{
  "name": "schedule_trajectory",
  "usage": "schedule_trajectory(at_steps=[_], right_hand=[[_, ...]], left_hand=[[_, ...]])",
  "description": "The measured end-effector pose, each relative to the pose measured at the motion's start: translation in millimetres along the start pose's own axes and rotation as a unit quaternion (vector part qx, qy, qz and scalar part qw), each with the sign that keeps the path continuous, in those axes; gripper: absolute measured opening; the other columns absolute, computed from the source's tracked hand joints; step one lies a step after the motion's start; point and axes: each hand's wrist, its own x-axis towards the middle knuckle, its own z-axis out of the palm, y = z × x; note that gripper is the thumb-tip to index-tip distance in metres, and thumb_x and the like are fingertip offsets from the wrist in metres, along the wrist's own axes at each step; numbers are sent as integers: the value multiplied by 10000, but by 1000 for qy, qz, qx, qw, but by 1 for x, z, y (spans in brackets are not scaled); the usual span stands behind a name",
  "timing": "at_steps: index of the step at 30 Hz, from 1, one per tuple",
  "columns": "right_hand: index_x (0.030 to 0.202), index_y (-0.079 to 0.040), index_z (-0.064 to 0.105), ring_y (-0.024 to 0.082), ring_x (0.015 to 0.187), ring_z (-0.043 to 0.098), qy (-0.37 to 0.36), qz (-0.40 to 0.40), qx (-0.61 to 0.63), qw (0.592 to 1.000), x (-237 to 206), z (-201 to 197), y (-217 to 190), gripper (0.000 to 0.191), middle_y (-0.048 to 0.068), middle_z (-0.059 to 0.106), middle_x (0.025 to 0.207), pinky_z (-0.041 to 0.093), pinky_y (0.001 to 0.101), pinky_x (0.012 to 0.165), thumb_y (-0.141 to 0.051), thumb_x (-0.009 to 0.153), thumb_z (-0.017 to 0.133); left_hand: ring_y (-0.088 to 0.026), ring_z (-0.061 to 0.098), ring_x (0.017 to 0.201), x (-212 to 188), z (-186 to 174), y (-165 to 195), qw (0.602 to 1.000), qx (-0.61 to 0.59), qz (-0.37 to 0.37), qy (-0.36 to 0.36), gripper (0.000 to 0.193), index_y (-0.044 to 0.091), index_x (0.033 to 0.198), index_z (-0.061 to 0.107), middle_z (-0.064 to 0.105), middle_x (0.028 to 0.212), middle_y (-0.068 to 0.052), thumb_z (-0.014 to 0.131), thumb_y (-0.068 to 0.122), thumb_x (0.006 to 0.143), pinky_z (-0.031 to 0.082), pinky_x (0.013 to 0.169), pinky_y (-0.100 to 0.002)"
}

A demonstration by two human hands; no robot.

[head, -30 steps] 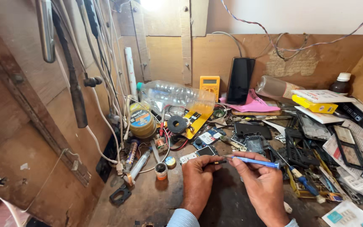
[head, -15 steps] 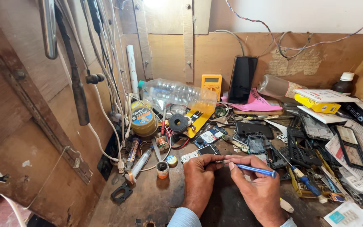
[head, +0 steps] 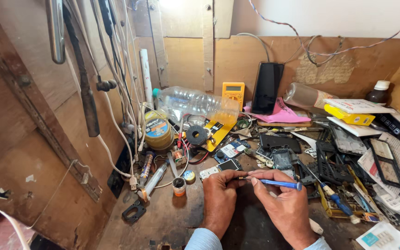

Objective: The person uses a small screwdriver to pry and adjust a small electronic component on a cluttered workbench. They then handle a small black rectangular part, aligning it with a circuit board and inspecting the assembly.

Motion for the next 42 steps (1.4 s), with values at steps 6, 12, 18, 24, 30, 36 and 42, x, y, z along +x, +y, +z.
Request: schedule_trajectory(at_steps=[6,12,18,24,30,36,42], right_hand=[[987,12,765,86,915,716,1,-43,-29,999,-1,1,2,135,70,793,1009,566,217,805,-30,859,748],[994,15,764,78,840,690,0,19,22,1000,0,0,2,133,74,802,962,568,230,735,-43,875,746],[977,17,771,62,748,601,-8,51,-9,999,3,-6,2,108,70,804,950,492,210,647,-43,890,748],[1015,14,759,49,797,645,5,40,35,999,-1,-2,6,140,61,785,947,516,191,690,-37,886,741],[1031,21,743,78,902,713,5,-15,35,999,0,3,6,169,64,788,1010,587,216,794,-29,869,736],[1010,6,767,94,989,730,-3,-77,-42,996,-2,1,3,138,62,804,1022,554,239,877,-37,881,740],[1001,-2,776,97,876,694,20,-2,-18,1000,-1,2,3,143,69,804,978,553,241,770,-53,869,755]], left_hand=[[-113,776,816,-2,0,-1,1000,-15,8,1,317,-22,980,806,826,864,-90,567,-161,824,645,784,-256],[-115,774,798,-2,1,-2,1000,21,10,4,305,-1,986,813,828,848,-82,601,-145,821,632,760,-259],[-116,779,796,-4,0,-2,1000,9,18,-2,321,-4,982,816,826,844,-89,573,-140,822,637,762,-257],[-118,784,789,-4,0,2,999,37,4,9,310,6,994,813,831,852,-94,587,-126,827,629,756,-252],[-106,777,803,0,3,-1,1000,23,8,8,299,-4,988,812,834,863,-94,596,-124,821,632,762,-252],[-114,776,798,0,1,-3,1000,28,8,13,296,-14,990,804,830,857,-101,583,-127,828,630,747,-259],[-111,785,808,0,2,-2,1000,10,14,8,291,-8,987,807,832,867,-97,593,-120,824,633,756,-249]])
